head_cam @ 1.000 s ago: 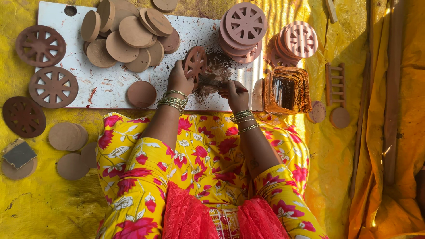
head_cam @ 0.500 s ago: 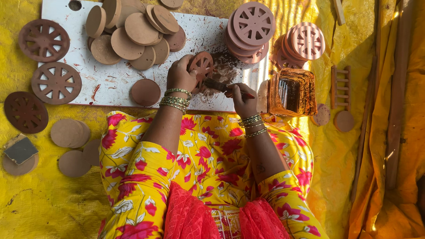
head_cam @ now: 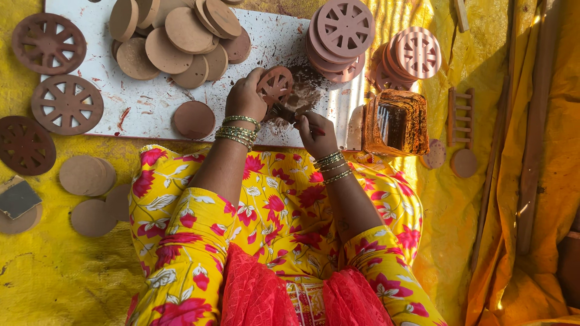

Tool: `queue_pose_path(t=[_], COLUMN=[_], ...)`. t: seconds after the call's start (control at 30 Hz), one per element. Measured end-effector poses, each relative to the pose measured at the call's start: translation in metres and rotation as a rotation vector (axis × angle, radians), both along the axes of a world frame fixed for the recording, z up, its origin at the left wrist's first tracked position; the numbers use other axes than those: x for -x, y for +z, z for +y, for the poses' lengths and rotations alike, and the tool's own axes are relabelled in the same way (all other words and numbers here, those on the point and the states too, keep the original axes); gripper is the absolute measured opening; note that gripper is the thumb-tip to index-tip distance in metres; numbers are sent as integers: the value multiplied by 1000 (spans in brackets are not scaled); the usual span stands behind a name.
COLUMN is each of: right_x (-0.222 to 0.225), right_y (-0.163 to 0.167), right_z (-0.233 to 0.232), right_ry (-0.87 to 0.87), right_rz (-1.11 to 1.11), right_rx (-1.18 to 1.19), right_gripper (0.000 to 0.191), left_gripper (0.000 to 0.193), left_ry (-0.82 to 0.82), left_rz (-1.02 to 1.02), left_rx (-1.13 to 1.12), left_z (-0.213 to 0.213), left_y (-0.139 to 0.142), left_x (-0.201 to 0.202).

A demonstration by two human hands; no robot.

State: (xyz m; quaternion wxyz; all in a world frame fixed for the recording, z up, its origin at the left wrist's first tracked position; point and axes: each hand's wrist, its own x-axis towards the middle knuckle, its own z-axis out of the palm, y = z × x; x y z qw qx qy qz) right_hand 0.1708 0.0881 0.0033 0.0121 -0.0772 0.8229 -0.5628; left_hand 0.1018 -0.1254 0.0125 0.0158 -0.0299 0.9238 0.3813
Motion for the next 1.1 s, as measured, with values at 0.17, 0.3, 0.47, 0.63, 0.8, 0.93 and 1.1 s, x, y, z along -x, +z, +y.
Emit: queue_pose_path(t=[0.17, 0.3, 0.47, 0.63, 0.8, 0.93, 1.1], right_x=[2, 0, 3, 1, 0, 10, 3], right_y=[19, 27, 27, 30, 8, -24, -33], right_z=[11, 15, 0, 10, 26, 14, 0], right_ry=[62, 96, 90, 95, -45, -223, -56], right_rz=[1, 66, 103, 16, 61, -9, -133], right_rx=[-60, -144, -173, -154, -76, 44, 31], right_gripper=[23, 23, 22, 22, 19, 19, 23], left_gripper=[53, 53, 74, 85, 84, 93, 97], left_ry=[31, 31, -42, -38, 38, 111, 116], left_rz=[16, 8, -121, -94, -24, -16, 14], left_rx=[23, 30, 52, 95, 92, 70, 87], left_z=[1, 3, 3, 1, -7, -10, -11], left_y=[3, 4, 0, -18, -29, -21, -15], left_x=[-1, -3, -1, 0, 5, 6, 5])
